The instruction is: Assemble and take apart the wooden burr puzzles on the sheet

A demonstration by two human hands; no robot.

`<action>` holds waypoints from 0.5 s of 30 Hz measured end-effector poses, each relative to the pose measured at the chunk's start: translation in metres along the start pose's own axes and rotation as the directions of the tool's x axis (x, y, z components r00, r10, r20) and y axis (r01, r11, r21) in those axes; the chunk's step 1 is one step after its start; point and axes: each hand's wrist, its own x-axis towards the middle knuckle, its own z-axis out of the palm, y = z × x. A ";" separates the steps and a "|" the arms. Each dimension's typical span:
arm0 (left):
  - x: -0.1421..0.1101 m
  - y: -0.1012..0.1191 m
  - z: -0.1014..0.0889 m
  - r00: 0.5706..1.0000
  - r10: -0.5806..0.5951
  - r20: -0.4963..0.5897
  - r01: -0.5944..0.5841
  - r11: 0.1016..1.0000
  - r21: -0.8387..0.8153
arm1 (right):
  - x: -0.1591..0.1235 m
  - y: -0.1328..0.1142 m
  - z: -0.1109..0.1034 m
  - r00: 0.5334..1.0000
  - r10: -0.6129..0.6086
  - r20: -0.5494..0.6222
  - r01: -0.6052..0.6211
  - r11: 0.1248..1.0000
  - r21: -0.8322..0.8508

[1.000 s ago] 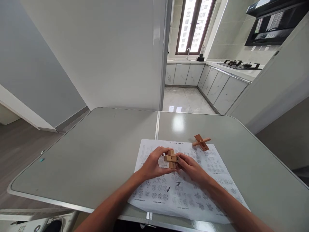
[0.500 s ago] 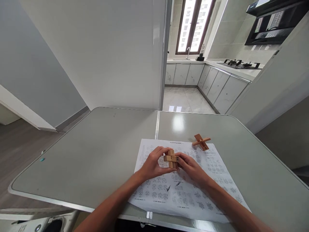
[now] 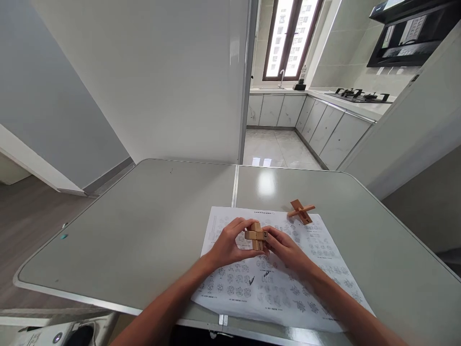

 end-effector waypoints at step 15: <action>0.001 0.000 -0.012 0.989 -0.030 0.142 0.046 0.993 -0.111 | -0.001 -0.007 -0.007 0.981 0.102 0.163 -0.105 0.994 0.011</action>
